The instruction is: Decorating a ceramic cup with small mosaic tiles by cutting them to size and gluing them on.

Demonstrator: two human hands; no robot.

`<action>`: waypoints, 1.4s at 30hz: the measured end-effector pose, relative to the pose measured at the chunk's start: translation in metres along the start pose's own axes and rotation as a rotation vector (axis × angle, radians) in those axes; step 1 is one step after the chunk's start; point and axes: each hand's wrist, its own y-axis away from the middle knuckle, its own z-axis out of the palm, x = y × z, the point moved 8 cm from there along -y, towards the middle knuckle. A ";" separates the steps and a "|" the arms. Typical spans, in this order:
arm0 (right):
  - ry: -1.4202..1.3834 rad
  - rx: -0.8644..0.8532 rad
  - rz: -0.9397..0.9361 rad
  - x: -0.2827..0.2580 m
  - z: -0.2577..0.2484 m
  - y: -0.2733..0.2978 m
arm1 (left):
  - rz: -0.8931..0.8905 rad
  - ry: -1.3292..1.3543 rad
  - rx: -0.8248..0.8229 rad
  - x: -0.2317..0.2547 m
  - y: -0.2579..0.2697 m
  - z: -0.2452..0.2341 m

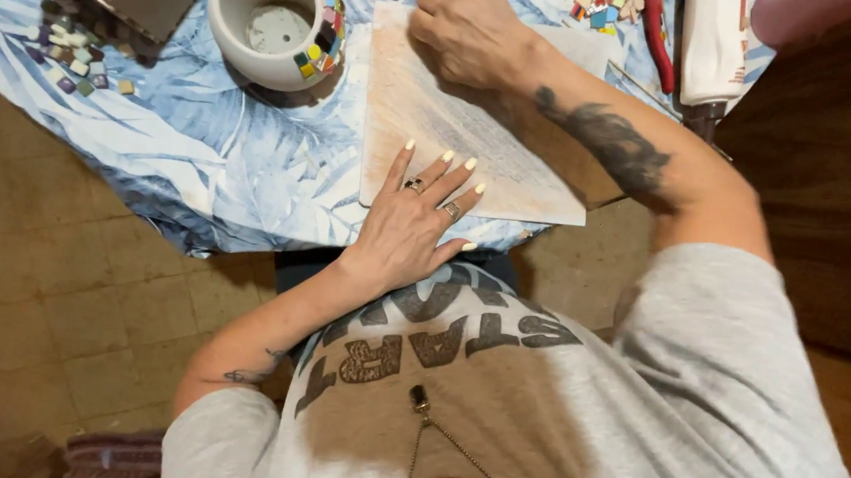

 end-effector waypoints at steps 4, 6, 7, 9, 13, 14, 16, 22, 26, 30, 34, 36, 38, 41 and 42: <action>-0.160 -0.312 0.133 -0.018 -0.034 0.055 | 0.008 0.003 -0.002 -0.001 0.001 0.001; -0.226 -0.507 0.240 -0.031 -0.046 0.102 | 0.016 0.008 -0.017 -0.002 0.000 0.003; -0.228 -0.462 0.238 -0.039 -0.054 0.125 | 0.023 0.001 -0.007 -0.001 0.000 0.003; -0.227 -0.415 0.234 -0.050 -0.065 0.147 | 0.029 -0.008 0.005 -0.002 0.000 0.002; -0.125 -0.330 0.237 -0.042 -0.059 0.120 | 0.031 0.018 -0.002 -0.003 -0.001 0.001; -0.173 -0.426 0.305 -0.034 -0.042 0.114 | 0.018 0.017 -0.013 -0.002 -0.001 0.001; -0.146 -0.305 0.212 -0.017 -0.015 0.070 | 0.011 0.028 -0.016 -0.002 0.000 -0.001; -0.039 -0.072 -0.042 -0.003 0.009 0.008 | -0.011 0.027 -0.007 -0.001 -0.001 -0.001; -0.171 -0.481 -0.022 -0.028 -0.024 0.090 | 0.005 0.060 0.014 -0.001 -0.001 -0.005; -0.253 -0.277 -0.030 -0.056 -0.072 0.186 | -0.031 0.214 -0.001 -0.003 -0.003 -0.005; -0.426 -0.241 0.336 -0.043 -0.079 0.180 | -0.057 0.312 0.083 -0.003 -0.016 -0.020; -0.595 -0.079 0.522 -0.041 -0.071 0.158 | -0.089 0.403 0.170 -0.001 -0.023 -0.031; -0.960 0.312 0.754 -0.036 -0.062 0.140 | -0.149 0.772 0.449 -0.009 -0.022 -0.051; -1.064 0.492 0.822 -0.042 -0.076 0.104 | -0.263 1.052 0.593 -0.024 -0.017 -0.052; -1.067 0.501 0.817 -0.043 -0.076 0.099 | -0.262 1.042 0.592 -0.026 -0.017 -0.051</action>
